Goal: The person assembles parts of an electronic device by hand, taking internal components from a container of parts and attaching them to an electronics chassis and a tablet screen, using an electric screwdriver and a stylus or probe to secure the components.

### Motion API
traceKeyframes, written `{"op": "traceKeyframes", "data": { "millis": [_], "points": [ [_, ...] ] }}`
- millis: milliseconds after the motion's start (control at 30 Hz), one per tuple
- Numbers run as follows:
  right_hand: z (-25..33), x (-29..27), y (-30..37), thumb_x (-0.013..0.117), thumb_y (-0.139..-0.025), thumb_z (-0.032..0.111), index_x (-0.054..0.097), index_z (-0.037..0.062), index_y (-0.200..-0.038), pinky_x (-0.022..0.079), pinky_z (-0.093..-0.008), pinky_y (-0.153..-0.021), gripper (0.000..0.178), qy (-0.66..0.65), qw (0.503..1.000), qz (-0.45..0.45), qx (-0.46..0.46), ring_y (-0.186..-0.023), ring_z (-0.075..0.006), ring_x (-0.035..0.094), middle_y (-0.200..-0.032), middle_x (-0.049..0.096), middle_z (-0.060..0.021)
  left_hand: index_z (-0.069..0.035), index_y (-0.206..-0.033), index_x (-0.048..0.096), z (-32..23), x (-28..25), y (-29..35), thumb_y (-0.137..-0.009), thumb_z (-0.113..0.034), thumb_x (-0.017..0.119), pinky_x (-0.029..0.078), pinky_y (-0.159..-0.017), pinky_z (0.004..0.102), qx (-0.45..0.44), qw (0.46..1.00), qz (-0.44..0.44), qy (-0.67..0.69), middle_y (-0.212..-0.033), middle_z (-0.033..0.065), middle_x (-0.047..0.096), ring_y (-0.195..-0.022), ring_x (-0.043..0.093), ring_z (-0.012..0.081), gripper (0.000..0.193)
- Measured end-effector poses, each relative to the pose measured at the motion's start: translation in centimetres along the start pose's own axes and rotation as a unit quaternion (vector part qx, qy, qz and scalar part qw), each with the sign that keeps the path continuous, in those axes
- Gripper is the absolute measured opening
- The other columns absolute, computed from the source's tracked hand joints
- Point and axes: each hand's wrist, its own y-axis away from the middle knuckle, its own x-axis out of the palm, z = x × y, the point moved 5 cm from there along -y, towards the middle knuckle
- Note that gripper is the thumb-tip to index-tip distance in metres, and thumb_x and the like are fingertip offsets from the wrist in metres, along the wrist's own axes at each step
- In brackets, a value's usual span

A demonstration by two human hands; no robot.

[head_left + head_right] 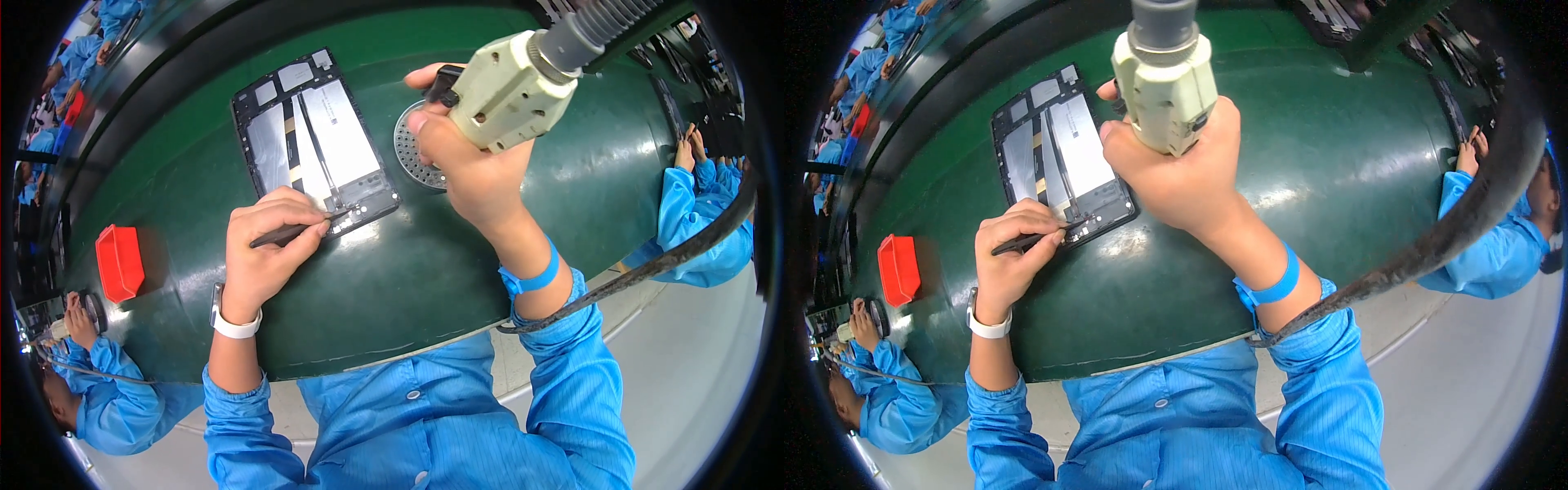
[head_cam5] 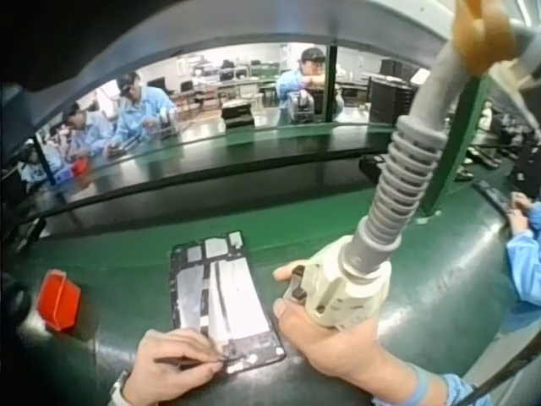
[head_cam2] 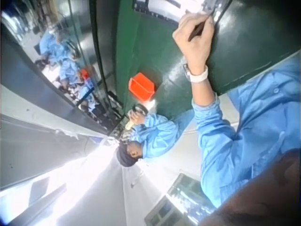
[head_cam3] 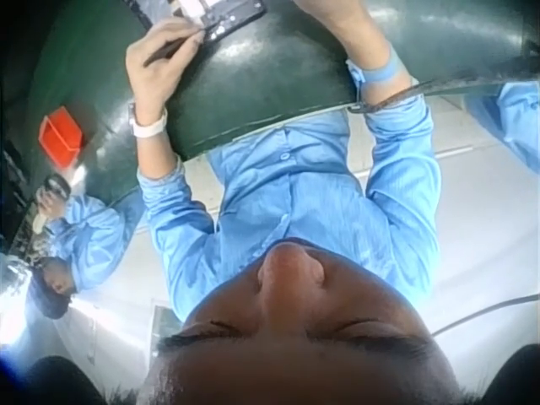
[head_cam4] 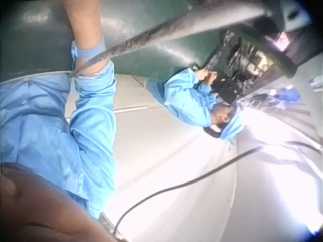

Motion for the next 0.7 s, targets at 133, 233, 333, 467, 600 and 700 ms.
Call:
{"op": "traceKeyframes", "data": {
  "millis": [133,233,333,467,600,700],
  "points": [
    [-0.11,0.03,0.09,0.065,-0.079,-0.008,0.064,-0.0069,-0.109,0.045,-0.0231,-0.052,0.030,-0.014,1.000,-0.011,0.011,-0.059,-0.0088,0.055,-0.079,0.061,-0.0041,0.005,-0.084,0.073,0.12,-0.17,0.09,-0.076,0.010,0.074,0.053,-0.072,0.0285,0.012,1.000,-0.002,0.017,-0.083,0.0121,0.072,-0.080,0.067,0.0204,0.010],
    [-0.30,0.21,0.25,0.064,-0.080,-0.007,0.063,-0.0070,-0.110,0.044,-0.0235,-0.051,0.030,-0.023,1.000,-0.018,0.007,-0.058,-0.0091,0.055,-0.077,0.060,-0.0032,0.005,-0.085,0.073,-0.21,-0.03,0.08,-0.076,0.010,0.074,0.053,-0.072,0.0294,0.020,1.000,-0.011,0.004,-0.084,0.0120,0.073,-0.080,0.068,0.0214,0.010],
    [-0.29,0.19,0.32,0.063,-0.081,-0.006,0.063,-0.0071,-0.111,0.043,-0.0231,-0.051,0.030,-0.025,0.999,-0.024,0.012,-0.058,-0.0089,0.055,-0.076,0.060,-0.0033,0.006,-0.083,0.072,-0.20,-0.01,0.12,-0.074,0.011,0.073,0.053,-0.075,0.0329,0.012,1.000,-0.010,-0.007,-0.083,0.0136,0.073,-0.081,0.066,0.0239,0.010],
    [-0.32,0.07,0.29,0.062,-0.081,-0.006,0.063,-0.0070,-0.111,0.043,-0.0226,-0.051,0.030,-0.013,1.000,-0.020,0.004,-0.058,-0.0087,0.055,-0.076,0.060,-0.0036,0.005,-0.084,0.072,-0.07,-0.05,0.13,-0.074,0.010,0.074,0.053,-0.073,0.0312,0.027,1.000,-0.001,-0.011,-0.084,0.0127,0.073,-0.081,0.067,0.0234,0.012],
    [-0.21,0.07,0.27,0.062,-0.081,-0.007,0.063,-0.0074,-0.111,0.043,-0.0226,-0.051,0.030,-0.011,1.000,-0.014,-0.005,-0.058,-0.0086,0.054,-0.076,0.060,-0.0041,0.004,-0.085,0.073,-0.13,-0.05,0.18,-0.074,0.009,0.074,0.054,-0.072,0.0304,0.053,0.998,0.002,-0.028,-0.084,0.0115,0.074,-0.081,0.068,0.0231,0.013],
    [-0.12,0.21,0.24,0.062,-0.081,-0.007,0.063,-0.0077,-0.111,0.042,-0.0228,-0.051,0.031,-0.014,1.000,-0.008,-0.011,-0.059,-0.0088,0.054,-0.076,0.059,-0.0040,0.004,-0.086,0.073,-0.10,-0.01,0.32,-0.073,0.009,0.075,0.054,-0.073,0.0311,0.082,0.995,0.004,-0.047,-0.084,0.0110,0.074,-0.081,0.068,0.0237,0.014]
  ]
}}
